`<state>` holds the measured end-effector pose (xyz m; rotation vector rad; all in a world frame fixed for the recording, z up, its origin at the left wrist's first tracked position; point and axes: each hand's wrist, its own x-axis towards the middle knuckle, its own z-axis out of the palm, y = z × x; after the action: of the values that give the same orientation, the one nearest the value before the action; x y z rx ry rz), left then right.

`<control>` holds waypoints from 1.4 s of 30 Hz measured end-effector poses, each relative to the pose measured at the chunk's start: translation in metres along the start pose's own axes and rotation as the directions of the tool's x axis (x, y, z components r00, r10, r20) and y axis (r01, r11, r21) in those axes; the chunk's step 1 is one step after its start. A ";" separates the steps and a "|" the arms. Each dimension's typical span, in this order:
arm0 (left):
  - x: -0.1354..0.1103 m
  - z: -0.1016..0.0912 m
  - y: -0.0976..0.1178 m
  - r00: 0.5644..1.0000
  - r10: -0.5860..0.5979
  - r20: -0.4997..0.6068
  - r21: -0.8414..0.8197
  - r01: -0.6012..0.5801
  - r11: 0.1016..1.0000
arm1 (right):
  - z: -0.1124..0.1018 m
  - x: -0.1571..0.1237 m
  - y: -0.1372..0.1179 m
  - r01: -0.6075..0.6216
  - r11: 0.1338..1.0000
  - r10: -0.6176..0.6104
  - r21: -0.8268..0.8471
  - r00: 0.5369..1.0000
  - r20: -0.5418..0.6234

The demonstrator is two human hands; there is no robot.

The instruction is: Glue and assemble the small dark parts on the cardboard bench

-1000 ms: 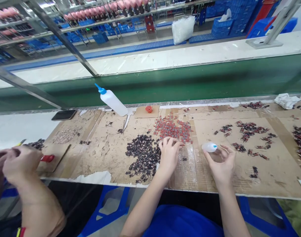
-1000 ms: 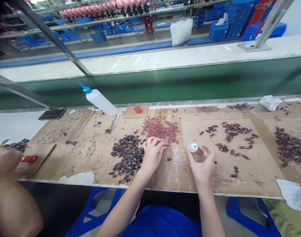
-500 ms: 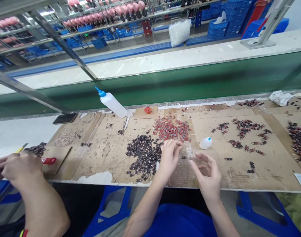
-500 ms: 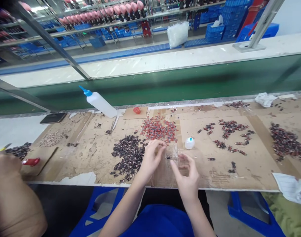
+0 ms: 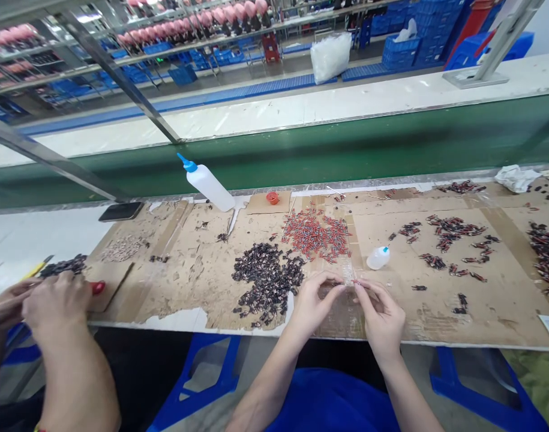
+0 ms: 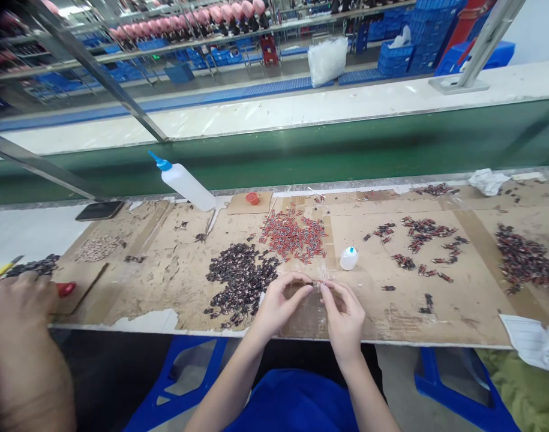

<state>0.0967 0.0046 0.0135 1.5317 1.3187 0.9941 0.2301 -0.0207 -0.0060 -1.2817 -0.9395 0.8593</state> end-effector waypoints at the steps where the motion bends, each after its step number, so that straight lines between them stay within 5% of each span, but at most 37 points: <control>1: -0.001 0.002 -0.004 0.999 0.022 -0.045 0.139 -0.016 0.990 | -0.001 0.002 0.001 -0.054 0.999 0.054 0.005 0.998 -0.011; 4: -0.004 0.009 -0.015 0.989 0.082 -0.121 0.441 -0.020 0.897 | -0.004 0.008 0.005 -0.186 0.982 0.186 -0.011 0.982 0.018; 7: -0.004 0.013 -0.021 0.985 0.126 -0.117 0.510 -0.049 0.859 | -0.005 0.011 0.008 -0.249 0.968 0.250 -0.030 0.965 0.076; 19: -0.011 0.009 -0.007 0.991 0.105 -0.081 0.200 -0.087 0.976 | -0.004 0.010 -0.001 -0.254 0.966 0.248 0.038 0.961 0.122; 42: -0.018 0.009 0.009 0.960 0.257 -0.109 0.088 -0.248 0.965 | 0.003 0.002 -0.010 -0.443 0.867 0.445 0.228 0.895 0.045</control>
<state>0.1054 -0.0151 0.0190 1.7518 1.2747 1.2255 0.2282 -0.0188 0.0040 -1.3124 -0.5147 1.2822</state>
